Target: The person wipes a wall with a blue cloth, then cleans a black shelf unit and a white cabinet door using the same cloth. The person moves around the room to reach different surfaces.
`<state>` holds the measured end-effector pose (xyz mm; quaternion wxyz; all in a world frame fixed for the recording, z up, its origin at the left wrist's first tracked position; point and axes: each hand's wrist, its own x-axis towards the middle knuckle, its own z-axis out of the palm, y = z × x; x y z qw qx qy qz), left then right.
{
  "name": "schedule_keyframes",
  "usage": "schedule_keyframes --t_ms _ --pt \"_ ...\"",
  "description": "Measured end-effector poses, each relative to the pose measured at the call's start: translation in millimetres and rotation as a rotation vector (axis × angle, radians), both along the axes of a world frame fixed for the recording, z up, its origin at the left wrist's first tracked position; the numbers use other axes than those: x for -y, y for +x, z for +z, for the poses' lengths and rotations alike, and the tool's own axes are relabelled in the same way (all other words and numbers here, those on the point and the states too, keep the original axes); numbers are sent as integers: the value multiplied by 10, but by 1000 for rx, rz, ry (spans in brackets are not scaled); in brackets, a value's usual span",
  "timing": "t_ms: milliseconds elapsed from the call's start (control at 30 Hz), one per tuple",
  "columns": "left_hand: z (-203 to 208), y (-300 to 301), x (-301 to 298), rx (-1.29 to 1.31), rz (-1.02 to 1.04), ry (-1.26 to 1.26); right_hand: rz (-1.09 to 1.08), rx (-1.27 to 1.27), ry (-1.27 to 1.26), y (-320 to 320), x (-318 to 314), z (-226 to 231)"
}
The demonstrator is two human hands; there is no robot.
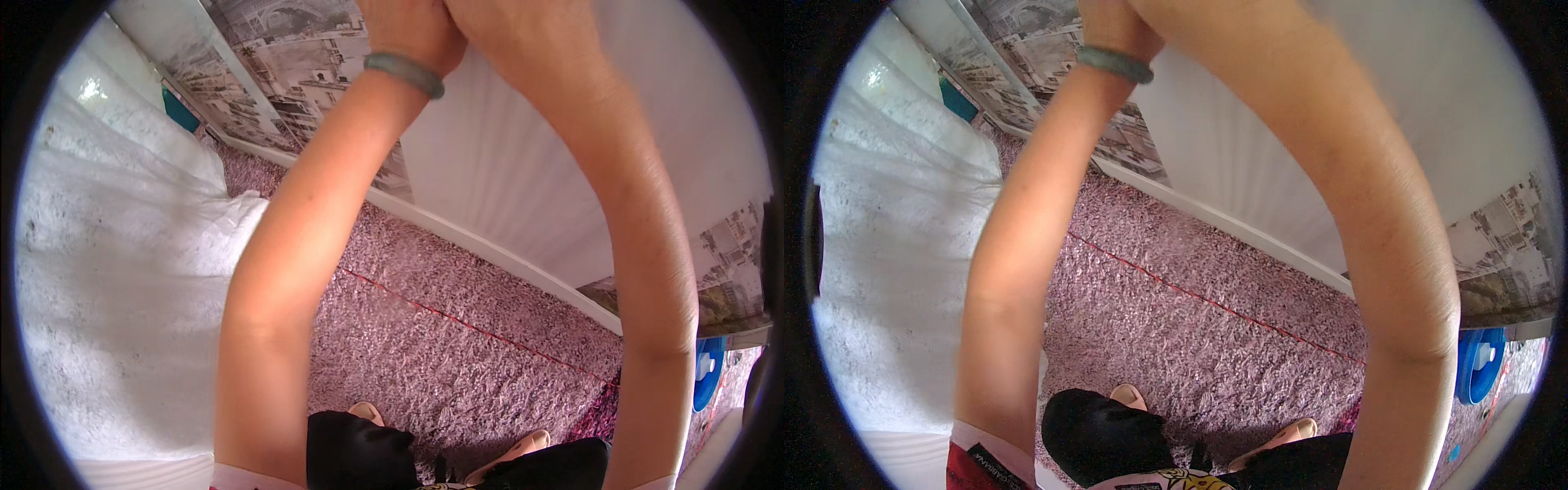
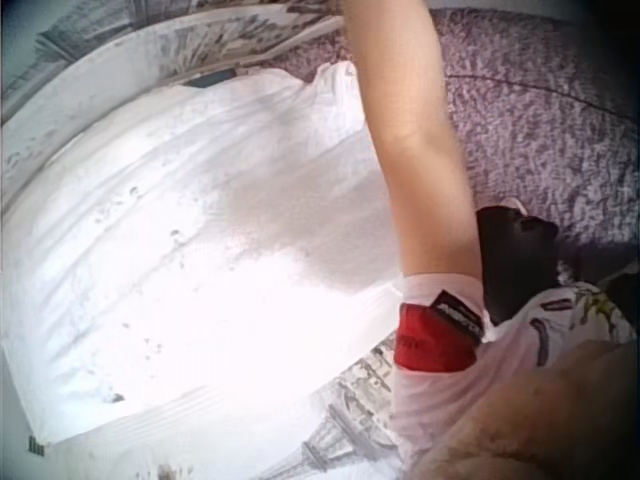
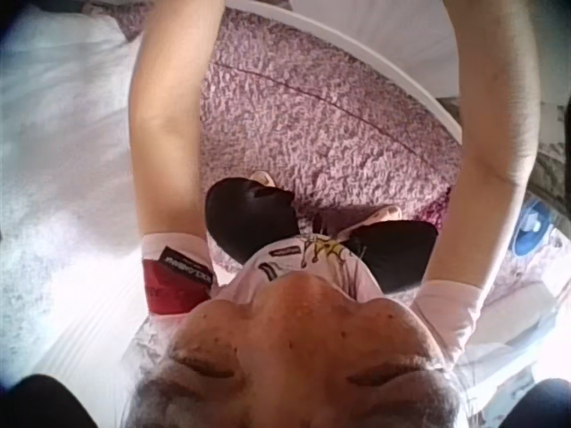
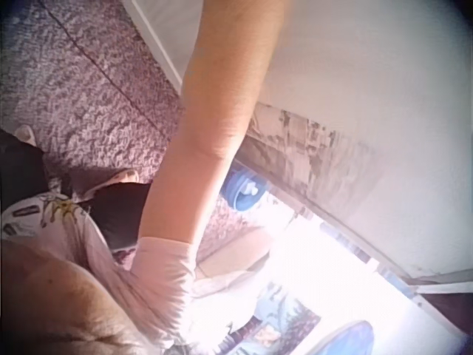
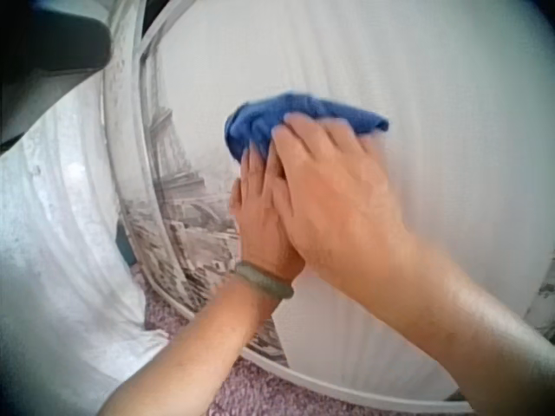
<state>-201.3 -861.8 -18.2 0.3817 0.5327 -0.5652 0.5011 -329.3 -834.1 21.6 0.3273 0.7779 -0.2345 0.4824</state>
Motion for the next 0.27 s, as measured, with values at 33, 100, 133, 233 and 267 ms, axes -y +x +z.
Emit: schedule_keyframes --t_ms 33,100,133,233,267 --pt "-202 92 1 -43 -82 34 -19 -59 118 64 -3 -103" --pt "-807 236 -80 -139 -253 98 -65 -191 348 184 -49 -524" --pt "-1098 222 -99 -197 -284 92 -7 -149 191 176 43 -846" --pt "-2059 279 -292 -330 -230 247 157 -144 209 245 53 -1661" --pt "-2112 286 -296 -334 -231 254 133 -211 243 243 72 -1979"
